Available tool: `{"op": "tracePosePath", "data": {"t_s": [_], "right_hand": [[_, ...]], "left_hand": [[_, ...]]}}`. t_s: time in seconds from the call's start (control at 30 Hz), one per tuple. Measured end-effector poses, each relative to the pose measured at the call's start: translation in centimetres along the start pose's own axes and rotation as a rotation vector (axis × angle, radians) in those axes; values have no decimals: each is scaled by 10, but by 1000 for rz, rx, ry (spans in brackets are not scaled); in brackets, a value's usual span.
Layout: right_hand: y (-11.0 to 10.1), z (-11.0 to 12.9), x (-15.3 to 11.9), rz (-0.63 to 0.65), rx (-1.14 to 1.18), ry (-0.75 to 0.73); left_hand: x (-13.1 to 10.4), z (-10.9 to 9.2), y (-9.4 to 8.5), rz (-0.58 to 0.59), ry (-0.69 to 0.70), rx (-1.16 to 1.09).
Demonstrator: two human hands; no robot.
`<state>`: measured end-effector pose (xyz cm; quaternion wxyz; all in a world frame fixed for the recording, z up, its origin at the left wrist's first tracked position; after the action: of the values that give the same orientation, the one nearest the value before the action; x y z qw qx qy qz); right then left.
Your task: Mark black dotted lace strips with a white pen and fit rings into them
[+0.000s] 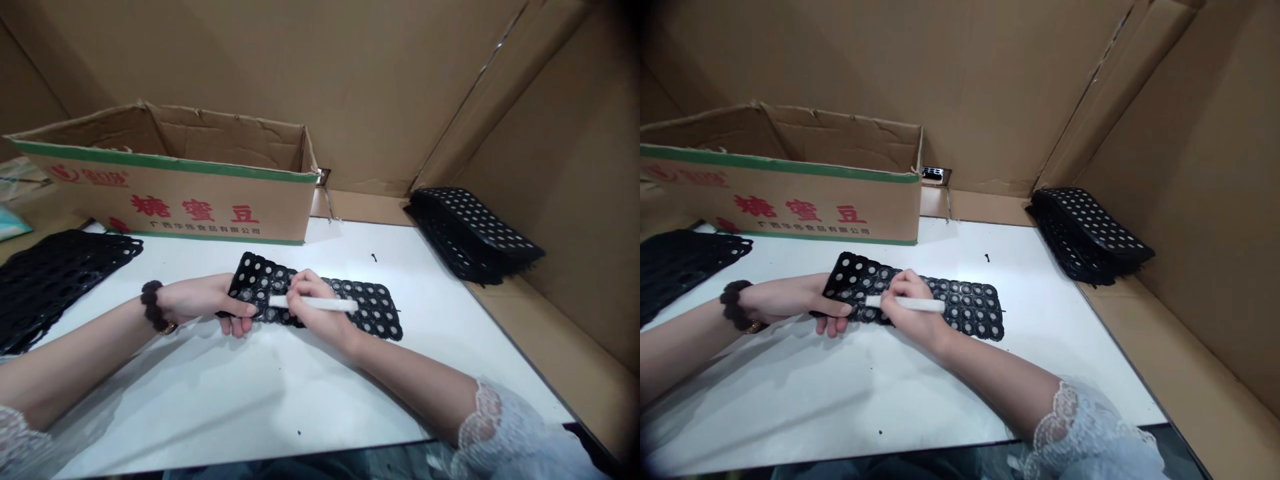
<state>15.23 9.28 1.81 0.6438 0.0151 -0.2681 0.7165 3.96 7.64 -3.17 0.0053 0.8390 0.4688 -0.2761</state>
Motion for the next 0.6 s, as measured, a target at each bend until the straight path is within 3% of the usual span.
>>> {"op": "tracePosePath", "data": {"t_s": [0.1,0.27,0.33,0.43,0.47,0.53,0.6], "right_hand": [[-17,-7,13,-66,57,34],[-9,-26,19,42,65,132],[-9,-24,19,22,64,102],[-13,-15,18,-24,69,28],[-14,-12,18,-35,72,8],[-16,-10,17,-54,67,-10],[-20,-11,18,-82,43,-9]], "left_hand": [[1,-3,2,43,44,21],[-1,-4,-5,95,73,86],[3,-3,-28,-75,65,189],[-2,-23,-81,-651,190,401],[-10,-37,-87,-818,288,475],[-17,-60,-73,-958,506,623],[-10,-70,-43,-897,625,740]]}}
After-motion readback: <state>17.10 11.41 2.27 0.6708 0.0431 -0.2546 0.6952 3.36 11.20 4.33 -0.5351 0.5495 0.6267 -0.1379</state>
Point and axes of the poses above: each hand's wrist, its own x-axis towards the middle knuckle, its own y-axis out of the palm, z = x × y, the point moved 10 cm from there along x, towards the middle knuckle, and after that the axes turned 13 degrees about -z, right-handed, at the moved point
